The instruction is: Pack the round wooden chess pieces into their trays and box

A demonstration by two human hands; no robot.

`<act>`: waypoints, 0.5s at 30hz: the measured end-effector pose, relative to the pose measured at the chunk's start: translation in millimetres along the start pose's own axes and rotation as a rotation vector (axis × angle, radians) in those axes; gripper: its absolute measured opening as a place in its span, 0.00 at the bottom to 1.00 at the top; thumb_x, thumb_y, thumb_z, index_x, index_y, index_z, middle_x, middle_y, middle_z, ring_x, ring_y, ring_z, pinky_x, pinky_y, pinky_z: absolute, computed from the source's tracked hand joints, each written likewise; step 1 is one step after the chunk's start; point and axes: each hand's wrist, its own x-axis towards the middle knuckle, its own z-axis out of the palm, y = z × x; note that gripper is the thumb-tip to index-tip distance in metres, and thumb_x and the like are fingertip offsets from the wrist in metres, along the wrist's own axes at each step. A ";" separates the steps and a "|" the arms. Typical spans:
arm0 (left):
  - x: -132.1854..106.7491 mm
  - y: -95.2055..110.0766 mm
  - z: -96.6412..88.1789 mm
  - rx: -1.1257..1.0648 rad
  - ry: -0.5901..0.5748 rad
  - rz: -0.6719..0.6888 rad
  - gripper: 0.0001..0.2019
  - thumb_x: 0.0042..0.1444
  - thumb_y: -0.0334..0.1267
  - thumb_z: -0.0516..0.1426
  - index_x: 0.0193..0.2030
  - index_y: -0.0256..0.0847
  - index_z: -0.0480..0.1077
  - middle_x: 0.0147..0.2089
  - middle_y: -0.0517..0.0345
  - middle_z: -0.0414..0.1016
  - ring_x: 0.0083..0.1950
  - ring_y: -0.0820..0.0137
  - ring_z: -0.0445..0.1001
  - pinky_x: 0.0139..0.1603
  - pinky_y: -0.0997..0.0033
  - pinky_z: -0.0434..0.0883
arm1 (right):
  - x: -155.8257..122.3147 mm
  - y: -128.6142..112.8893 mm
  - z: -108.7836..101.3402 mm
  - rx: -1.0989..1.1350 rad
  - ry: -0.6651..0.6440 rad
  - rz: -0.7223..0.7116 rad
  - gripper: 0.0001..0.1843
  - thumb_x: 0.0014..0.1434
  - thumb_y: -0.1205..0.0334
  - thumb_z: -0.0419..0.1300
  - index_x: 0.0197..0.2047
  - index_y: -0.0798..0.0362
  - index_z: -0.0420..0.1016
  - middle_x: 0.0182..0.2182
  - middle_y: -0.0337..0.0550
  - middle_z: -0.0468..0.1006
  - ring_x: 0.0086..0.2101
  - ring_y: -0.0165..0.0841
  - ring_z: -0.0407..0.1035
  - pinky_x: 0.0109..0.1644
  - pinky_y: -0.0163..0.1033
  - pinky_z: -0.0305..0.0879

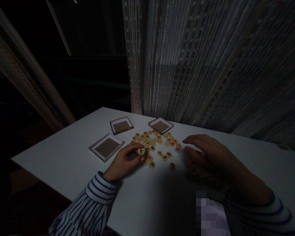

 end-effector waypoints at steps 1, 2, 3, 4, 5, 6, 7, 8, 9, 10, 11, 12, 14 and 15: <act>0.4 2.2 0.6 -0.023 -0.004 -0.016 0.13 0.48 0.38 0.56 0.42 0.38 0.70 0.43 0.50 0.73 0.43 0.67 0.71 0.45 0.63 0.70 | -0.8 1.4 -1.6 -0.003 0.011 0.000 0.12 0.58 0.62 0.49 0.42 0.54 0.71 0.39 0.48 0.75 0.40 0.37 0.68 0.42 0.44 0.65; 0.7 4.6 1.3 -0.047 -0.008 -0.037 0.13 0.48 0.38 0.56 0.42 0.38 0.70 0.43 0.50 0.73 0.42 0.67 0.71 0.44 0.64 0.70 | -1.6 2.8 -2.9 -0.008 0.021 0.000 0.12 0.58 0.62 0.49 0.42 0.54 0.70 0.39 0.48 0.75 0.40 0.37 0.68 0.42 0.44 0.65; 1.1 7.1 2.3 -0.073 -0.010 -0.063 0.13 0.48 0.38 0.56 0.42 0.38 0.70 0.42 0.51 0.73 0.42 0.67 0.71 0.44 0.64 0.69 | -2.5 4.3 -4.1 -0.014 0.029 0.000 0.13 0.58 0.62 0.48 0.42 0.54 0.70 0.39 0.48 0.75 0.40 0.37 0.68 0.42 0.44 0.66; 1.6 9.5 3.5 -0.105 -0.013 -0.095 0.14 0.48 0.38 0.57 0.42 0.37 0.70 0.41 0.51 0.73 0.41 0.67 0.71 0.44 0.65 0.69 | -3.5 5.7 -5.2 -0.021 0.035 -0.003 0.13 0.58 0.62 0.48 0.42 0.54 0.70 0.39 0.48 0.75 0.40 0.37 0.68 0.42 0.44 0.66; 2.2 11.9 5.0 -0.143 -0.016 -0.127 0.14 0.47 0.38 0.57 0.42 0.37 0.69 0.40 0.51 0.73 0.41 0.67 0.71 0.43 0.66 0.69 | -4.3 7.1 -6.3 -0.027 0.042 -0.006 0.13 0.59 0.62 0.48 0.42 0.55 0.70 0.39 0.48 0.75 0.39 0.37 0.68 0.42 0.44 0.66; 3.0 14.2 6.7 -0.183 -0.023 -0.159 0.15 0.47 0.38 0.57 0.43 0.36 0.69 0.39 0.51 0.74 0.39 0.68 0.71 0.41 0.67 0.69 | -5.1 8.5 -7.5 -0.030 0.048 -0.008 0.13 0.59 0.62 0.48 0.42 0.55 0.70 0.39 0.48 0.75 0.40 0.37 0.68 0.42 0.44 0.66; 4.0 16.1 8.6 -0.220 -0.034 -0.191 0.16 0.47 0.38 0.58 0.43 0.36 0.69 0.37 0.52 0.74 0.37 0.69 0.72 0.39 0.68 0.69 | -5.8 9.6 -8.7 -0.031 0.053 -0.008 0.13 0.59 0.61 0.48 0.42 0.55 0.70 0.39 0.48 0.75 0.40 0.37 0.68 0.43 0.44 0.66; 5.2 17.8 10.7 -0.251 -0.045 -0.219 0.16 0.46 0.38 0.58 0.43 0.35 0.69 0.35 0.53 0.74 0.35 0.70 0.71 0.37 0.69 0.69 | -6.4 10.6 -10.0 -0.032 0.060 -0.004 0.13 0.59 0.61 0.48 0.42 0.55 0.70 0.39 0.47 0.75 0.40 0.37 0.68 0.43 0.44 0.65; 6.6 19.1 12.9 -0.275 -0.054 -0.243 0.16 0.46 0.38 0.58 0.43 0.35 0.69 0.34 0.54 0.73 0.32 0.71 0.71 0.35 0.70 0.68 | -6.9 11.4 -11.3 -0.034 0.066 0.004 0.13 0.59 0.61 0.48 0.42 0.55 0.70 0.39 0.47 0.75 0.40 0.37 0.68 0.43 0.44 0.65; 8.3 20.3 15.2 -0.292 -0.060 -0.261 0.17 0.46 0.38 0.58 0.43 0.35 0.68 0.33 0.55 0.73 0.30 0.72 0.70 0.33 0.72 0.68 | -7.3 11.9 -12.5 -0.036 0.067 0.012 0.13 0.58 0.61 0.48 0.42 0.55 0.70 0.39 0.47 0.75 0.40 0.37 0.68 0.43 0.45 0.65; 10.0 21.3 17.6 -0.305 -0.062 -0.273 0.17 0.45 0.38 0.58 0.44 0.36 0.68 0.32 0.56 0.72 0.29 0.73 0.69 0.31 0.73 0.67 | -7.5 12.1 -13.5 -0.038 0.065 0.021 0.14 0.58 0.61 0.48 0.43 0.55 0.70 0.40 0.48 0.75 0.40 0.37 0.68 0.43 0.45 0.65; 11.9 22.4 19.9 -0.316 -0.068 -0.282 0.17 0.45 0.38 0.58 0.44 0.36 0.68 0.32 0.57 0.72 0.28 0.74 0.69 0.30 0.74 0.66 | -7.7 12.2 -14.3 -0.040 0.059 0.026 0.14 0.58 0.61 0.48 0.43 0.55 0.70 0.40 0.48 0.75 0.40 0.37 0.68 0.43 0.45 0.65; 15.7 25.3 24.5 -0.322 -0.099 -0.295 0.18 0.46 0.39 0.58 0.45 0.37 0.67 0.31 0.59 0.71 0.27 0.75 0.68 0.27 0.76 0.64 | -7.8 11.9 -15.2 -0.040 0.043 0.032 0.14 0.58 0.61 0.48 0.42 0.55 0.71 0.40 0.48 0.75 0.40 0.38 0.68 0.43 0.45 0.65; 17.5 27.2 26.7 -0.314 -0.124 -0.304 0.18 0.46 0.39 0.58 0.45 0.37 0.67 0.30 0.59 0.70 0.27 0.75 0.68 0.26 0.77 0.63 | -7.9 11.7 -15.4 -0.038 0.033 0.035 0.14 0.58 0.61 0.48 0.42 0.55 0.71 0.40 0.48 0.75 0.40 0.38 0.68 0.43 0.45 0.65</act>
